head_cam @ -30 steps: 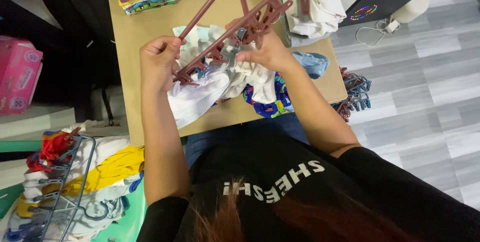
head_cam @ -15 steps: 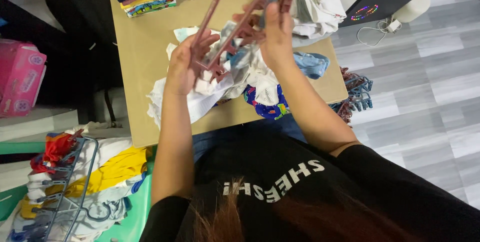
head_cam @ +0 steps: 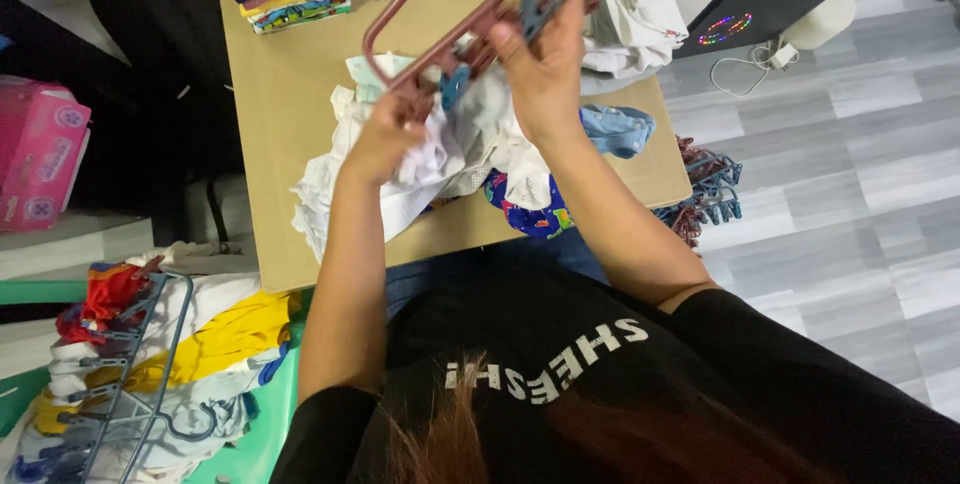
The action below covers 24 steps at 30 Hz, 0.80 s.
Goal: Folding various pieces of baby clothing and organizing them on a table.
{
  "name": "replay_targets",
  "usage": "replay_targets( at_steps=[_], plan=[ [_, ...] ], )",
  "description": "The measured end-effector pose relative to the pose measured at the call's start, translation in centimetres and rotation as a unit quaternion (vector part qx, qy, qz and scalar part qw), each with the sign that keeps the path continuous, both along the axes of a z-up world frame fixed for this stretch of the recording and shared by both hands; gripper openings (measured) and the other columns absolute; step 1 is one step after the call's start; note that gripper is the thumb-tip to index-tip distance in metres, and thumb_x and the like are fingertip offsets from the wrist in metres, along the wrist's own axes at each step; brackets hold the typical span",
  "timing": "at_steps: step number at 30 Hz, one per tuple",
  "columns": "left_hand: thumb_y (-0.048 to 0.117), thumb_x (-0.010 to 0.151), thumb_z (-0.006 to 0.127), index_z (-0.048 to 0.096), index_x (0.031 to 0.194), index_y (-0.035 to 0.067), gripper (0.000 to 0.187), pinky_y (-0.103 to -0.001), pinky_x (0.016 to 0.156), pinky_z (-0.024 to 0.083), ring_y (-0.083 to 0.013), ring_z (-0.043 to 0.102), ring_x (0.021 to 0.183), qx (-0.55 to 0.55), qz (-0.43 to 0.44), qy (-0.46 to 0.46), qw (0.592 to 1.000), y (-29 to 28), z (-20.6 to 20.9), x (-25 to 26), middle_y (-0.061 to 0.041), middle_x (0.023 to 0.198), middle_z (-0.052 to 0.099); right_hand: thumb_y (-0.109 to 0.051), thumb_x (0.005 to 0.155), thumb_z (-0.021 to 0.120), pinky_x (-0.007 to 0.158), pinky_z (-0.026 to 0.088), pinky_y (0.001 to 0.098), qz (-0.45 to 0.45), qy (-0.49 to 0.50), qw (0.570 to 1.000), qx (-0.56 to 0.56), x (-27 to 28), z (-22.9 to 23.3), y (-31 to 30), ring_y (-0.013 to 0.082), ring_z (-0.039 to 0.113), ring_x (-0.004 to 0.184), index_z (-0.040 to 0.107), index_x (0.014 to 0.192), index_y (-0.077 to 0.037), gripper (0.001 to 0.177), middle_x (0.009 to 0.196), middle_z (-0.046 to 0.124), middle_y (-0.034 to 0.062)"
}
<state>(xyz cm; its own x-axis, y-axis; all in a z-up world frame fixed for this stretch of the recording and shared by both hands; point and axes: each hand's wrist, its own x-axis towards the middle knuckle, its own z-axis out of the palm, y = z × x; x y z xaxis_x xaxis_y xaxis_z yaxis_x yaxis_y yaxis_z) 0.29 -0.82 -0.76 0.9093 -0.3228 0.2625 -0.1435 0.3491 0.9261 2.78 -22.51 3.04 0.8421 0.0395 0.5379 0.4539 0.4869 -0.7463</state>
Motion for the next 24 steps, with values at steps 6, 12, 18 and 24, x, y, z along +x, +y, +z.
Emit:
replay_targets(
  at_steps=[6,12,18,24],
  plan=[
    [0.039,0.086,0.090,0.063,0.095,-0.005,0.052,-0.033,0.071,0.048,-0.0163,0.056,0.079,0.404,0.119,0.039,0.906,-1.6,-3.7,0.2,-0.006,0.084,0.060,-0.003,0.109,0.068,0.102,0.056,0.0371,-0.015,-0.011,0.999,0.029,-1.4,2.5,0.8,0.0200,0.062,0.117,0.019,0.157,-0.012,0.069,0.136,0.055,0.0096],
    [0.023,0.088,0.078,0.064,0.118,0.004,0.038,-0.028,0.081,0.055,-0.0110,0.065,0.092,0.199,0.029,0.022,0.979,-1.9,-0.5,-0.5,0.000,0.100,0.070,0.001,0.094,0.083,0.113,0.052,0.0385,0.021,0.031,0.998,-0.050,-1.8,-1.9,0.2,0.0200,0.058,0.129,0.009,0.156,-0.014,0.098,0.140,0.053,0.0097],
    [0.031,0.085,0.080,0.070,0.102,0.004,0.033,-0.032,0.070,0.052,-0.0159,0.065,0.077,0.346,-0.001,0.061,0.936,-2.8,2.2,-1.0,-0.006,0.083,0.071,-0.001,0.098,0.080,0.106,0.049,0.0335,-0.052,0.063,0.996,-0.030,-2.5,-3.1,0.2,0.0185,0.058,0.119,0.024,0.156,-0.009,0.081,0.126,0.059,0.0094],
    [0.034,0.082,0.079,0.071,0.088,0.000,0.035,-0.038,0.065,0.051,-0.0276,0.065,0.066,0.462,0.051,-0.002,0.886,-4.3,4.0,-1.0,-0.018,0.073,0.069,-0.001,0.097,0.081,0.108,0.045,0.0325,-0.104,0.015,0.994,0.000,-4.0,-2.9,1.0,0.0186,0.053,0.120,0.015,0.163,-0.014,0.094,0.130,0.053,0.0067]
  ],
)
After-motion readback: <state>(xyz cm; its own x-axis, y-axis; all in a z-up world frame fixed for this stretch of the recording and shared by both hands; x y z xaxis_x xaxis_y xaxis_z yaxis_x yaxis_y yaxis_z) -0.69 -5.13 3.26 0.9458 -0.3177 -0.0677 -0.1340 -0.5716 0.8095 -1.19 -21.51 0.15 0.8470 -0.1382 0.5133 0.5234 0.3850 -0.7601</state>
